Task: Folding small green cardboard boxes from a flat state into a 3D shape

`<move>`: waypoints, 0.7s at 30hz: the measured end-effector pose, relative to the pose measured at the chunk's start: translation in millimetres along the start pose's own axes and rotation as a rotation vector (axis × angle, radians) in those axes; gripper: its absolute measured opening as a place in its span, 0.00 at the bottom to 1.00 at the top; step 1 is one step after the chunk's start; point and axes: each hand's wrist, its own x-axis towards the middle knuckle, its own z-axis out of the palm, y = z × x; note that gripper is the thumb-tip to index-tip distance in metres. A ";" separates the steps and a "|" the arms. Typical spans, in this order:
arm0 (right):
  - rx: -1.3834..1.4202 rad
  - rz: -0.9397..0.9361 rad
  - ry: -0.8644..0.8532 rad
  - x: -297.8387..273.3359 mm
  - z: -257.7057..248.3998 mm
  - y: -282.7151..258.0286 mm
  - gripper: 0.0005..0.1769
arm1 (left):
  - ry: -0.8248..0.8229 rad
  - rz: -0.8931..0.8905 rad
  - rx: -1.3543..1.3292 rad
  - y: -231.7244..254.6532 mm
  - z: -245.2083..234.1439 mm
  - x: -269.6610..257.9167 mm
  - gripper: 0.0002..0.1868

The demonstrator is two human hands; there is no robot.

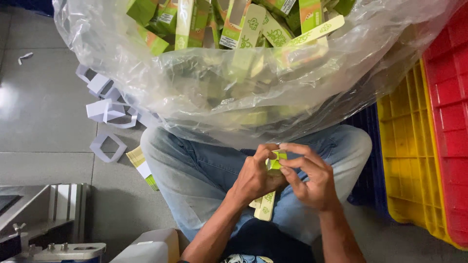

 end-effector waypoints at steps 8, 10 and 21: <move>0.093 0.229 -0.078 22.7 -15.9 -18.2 0.10 | 0.031 0.085 0.012 1.2 2.3 -1.9 0.27; 0.203 0.304 -0.112 21.1 -17.1 -10.3 0.12 | 0.005 0.093 0.036 1.8 -2.4 1.7 0.28; 0.101 0.207 -0.083 32.1 -19.3 -20.6 0.03 | -0.023 0.098 0.069 8.2 -5.9 7.9 0.33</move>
